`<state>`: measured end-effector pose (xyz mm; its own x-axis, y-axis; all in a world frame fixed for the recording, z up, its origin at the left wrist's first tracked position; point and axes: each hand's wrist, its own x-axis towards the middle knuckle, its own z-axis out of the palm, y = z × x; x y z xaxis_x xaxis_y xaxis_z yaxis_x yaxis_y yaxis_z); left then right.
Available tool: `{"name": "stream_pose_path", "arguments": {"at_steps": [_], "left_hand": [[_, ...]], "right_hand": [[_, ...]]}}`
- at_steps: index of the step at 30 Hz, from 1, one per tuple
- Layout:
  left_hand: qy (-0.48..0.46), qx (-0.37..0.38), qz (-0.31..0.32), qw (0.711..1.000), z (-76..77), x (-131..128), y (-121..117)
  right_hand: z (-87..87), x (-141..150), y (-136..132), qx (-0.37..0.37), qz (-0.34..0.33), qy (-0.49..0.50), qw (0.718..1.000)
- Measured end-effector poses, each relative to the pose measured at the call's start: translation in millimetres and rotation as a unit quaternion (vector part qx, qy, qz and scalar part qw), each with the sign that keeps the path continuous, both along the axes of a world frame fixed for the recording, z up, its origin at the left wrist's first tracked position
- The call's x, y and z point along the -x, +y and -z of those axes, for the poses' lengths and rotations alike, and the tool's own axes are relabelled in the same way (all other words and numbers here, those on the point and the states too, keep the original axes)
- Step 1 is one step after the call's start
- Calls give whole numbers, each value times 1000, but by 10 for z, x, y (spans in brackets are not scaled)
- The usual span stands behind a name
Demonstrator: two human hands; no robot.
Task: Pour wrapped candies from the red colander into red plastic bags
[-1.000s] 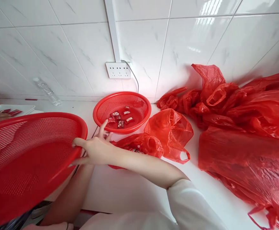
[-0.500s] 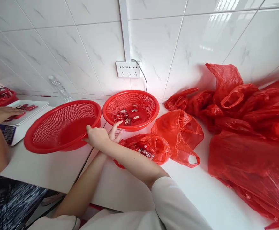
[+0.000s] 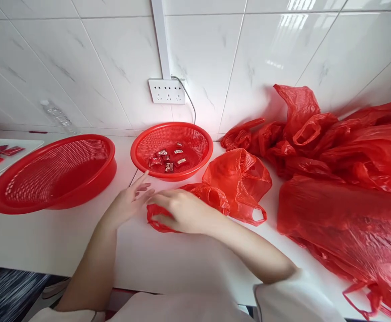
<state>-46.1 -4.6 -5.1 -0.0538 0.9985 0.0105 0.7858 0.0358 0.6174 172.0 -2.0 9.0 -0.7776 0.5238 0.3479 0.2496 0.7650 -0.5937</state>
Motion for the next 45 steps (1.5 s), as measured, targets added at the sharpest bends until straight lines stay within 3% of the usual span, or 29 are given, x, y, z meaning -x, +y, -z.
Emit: {"name": "stream_pose_path", "arguments": {"at_steps": [4,8,11,13,16,18,19,22,24,27,31,36,38,41,45], "left_hand": [[104,61,-42,992,145,12,-228],[174,164,-7,971,242,-107,-392],[161,185,43,968,315,-203,-422],[130,142,38,981,310,-202,-416],[2,12,-19,1000,191,-131,-361],[-152,-77,-44,984,52,-82,-270],[-236,-116,-47,964,-29,-65,-205],[-417,-207,-24,885,-305,-65,36],[-470,-266,15,842,-493,-106,189],[-478,-302,105,818,-712,-222,332],[-468,-251,183,828,-788,-437,377],[-380,-103,267,880,-690,-692,347],[-316,-56,305,896,-641,-778,326],[-285,-55,320,902,-565,-868,307],[-351,-12,224,909,-513,-881,310]], "right_hand": [[282,-697,-145,6,167,-88,982],[666,-940,-251,-20,313,-240,919],[820,-968,-251,-33,350,-336,874],[807,-997,-213,-1,351,-353,867],[607,-1090,-119,109,306,-226,918],[387,-1159,-37,188,253,-58,947],[265,-1185,9,220,234,33,947],[-86,-1190,157,259,229,292,892],[-259,-1121,246,240,239,419,842],[-387,-940,335,156,270,501,807],[-382,-688,352,49,303,465,831],[-383,-522,247,-60,275,373,884],[-402,-484,209,-60,216,328,918],[-407,-442,203,-29,134,275,952],[-350,-442,272,50,121,263,956]]}}
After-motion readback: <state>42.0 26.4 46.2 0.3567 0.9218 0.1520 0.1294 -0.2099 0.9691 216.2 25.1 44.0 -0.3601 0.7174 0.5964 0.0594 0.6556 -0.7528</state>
